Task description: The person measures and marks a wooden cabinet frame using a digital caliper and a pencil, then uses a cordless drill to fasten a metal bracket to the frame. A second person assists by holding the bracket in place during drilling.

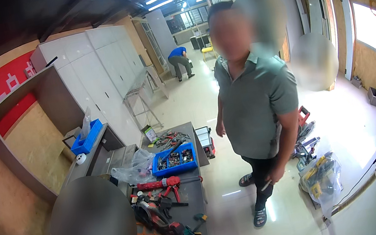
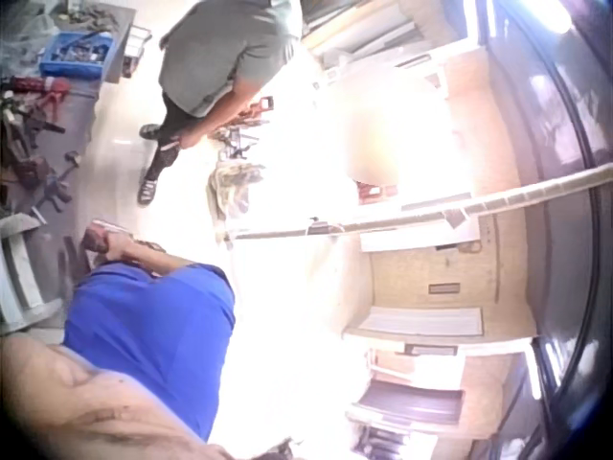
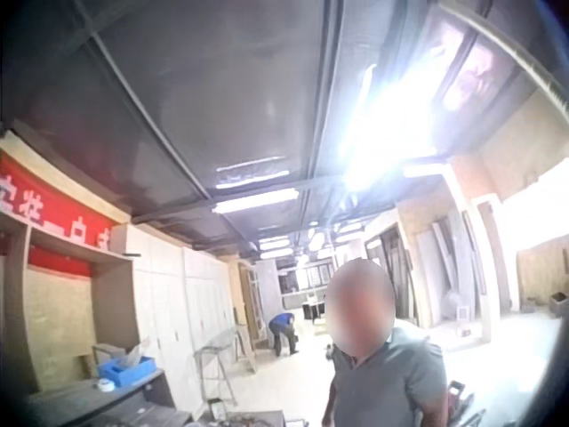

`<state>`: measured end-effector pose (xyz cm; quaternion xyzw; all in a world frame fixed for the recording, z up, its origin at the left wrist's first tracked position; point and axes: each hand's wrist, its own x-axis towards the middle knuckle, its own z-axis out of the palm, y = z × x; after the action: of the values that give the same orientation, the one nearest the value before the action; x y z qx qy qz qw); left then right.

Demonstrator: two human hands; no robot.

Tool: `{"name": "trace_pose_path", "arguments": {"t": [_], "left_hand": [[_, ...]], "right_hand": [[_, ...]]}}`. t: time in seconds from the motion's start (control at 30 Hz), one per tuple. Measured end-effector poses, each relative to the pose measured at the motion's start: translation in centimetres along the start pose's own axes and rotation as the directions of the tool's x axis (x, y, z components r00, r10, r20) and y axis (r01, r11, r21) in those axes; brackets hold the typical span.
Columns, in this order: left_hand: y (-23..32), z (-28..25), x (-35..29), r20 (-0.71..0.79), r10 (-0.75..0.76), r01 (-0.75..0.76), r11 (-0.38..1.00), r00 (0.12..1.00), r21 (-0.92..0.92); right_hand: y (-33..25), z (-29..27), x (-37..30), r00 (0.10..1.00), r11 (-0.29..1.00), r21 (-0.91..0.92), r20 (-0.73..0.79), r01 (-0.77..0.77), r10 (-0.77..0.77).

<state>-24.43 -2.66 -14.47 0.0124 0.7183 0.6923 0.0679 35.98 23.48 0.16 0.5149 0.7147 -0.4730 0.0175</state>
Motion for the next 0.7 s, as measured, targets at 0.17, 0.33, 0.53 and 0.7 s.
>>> {"name": "trace_pose_path", "arguments": {"t": [0.17, 0.33, 0.53, 0.7], "left_hand": [[-1.9, -3.9, -1.1, -0.061, 0.104, -0.108, 0.991, 0.993, -0.073], [-8.7, -16.0, -8.5, -0.271, -0.077, 0.031, 0.984, 0.959, -0.173], [-21.8, -33.0, -38.9, -0.070, -0.609, 0.606, 0.793, 0.790, -0.064], [-26.3, -40.2, -65.4, -0.297, -0.932, 0.857, 0.026, 0.207, 0.514]], "right_hand": [[2.5, 3.2, -0.7, 1.000, 0.999, 0.032, -0.002, 0.028, -0.028], [-1.5, 3.7, -0.3, 0.998, 0.995, 0.082, 0.046, 0.049, -0.053], [2.1, 3.3, -6.2, 0.991, 0.979, 0.200, 0.132, -0.034, 0.008], [3.7, 9.0, -9.0, 0.948, 0.965, -0.162, 0.277, 0.207, -0.157]]}}
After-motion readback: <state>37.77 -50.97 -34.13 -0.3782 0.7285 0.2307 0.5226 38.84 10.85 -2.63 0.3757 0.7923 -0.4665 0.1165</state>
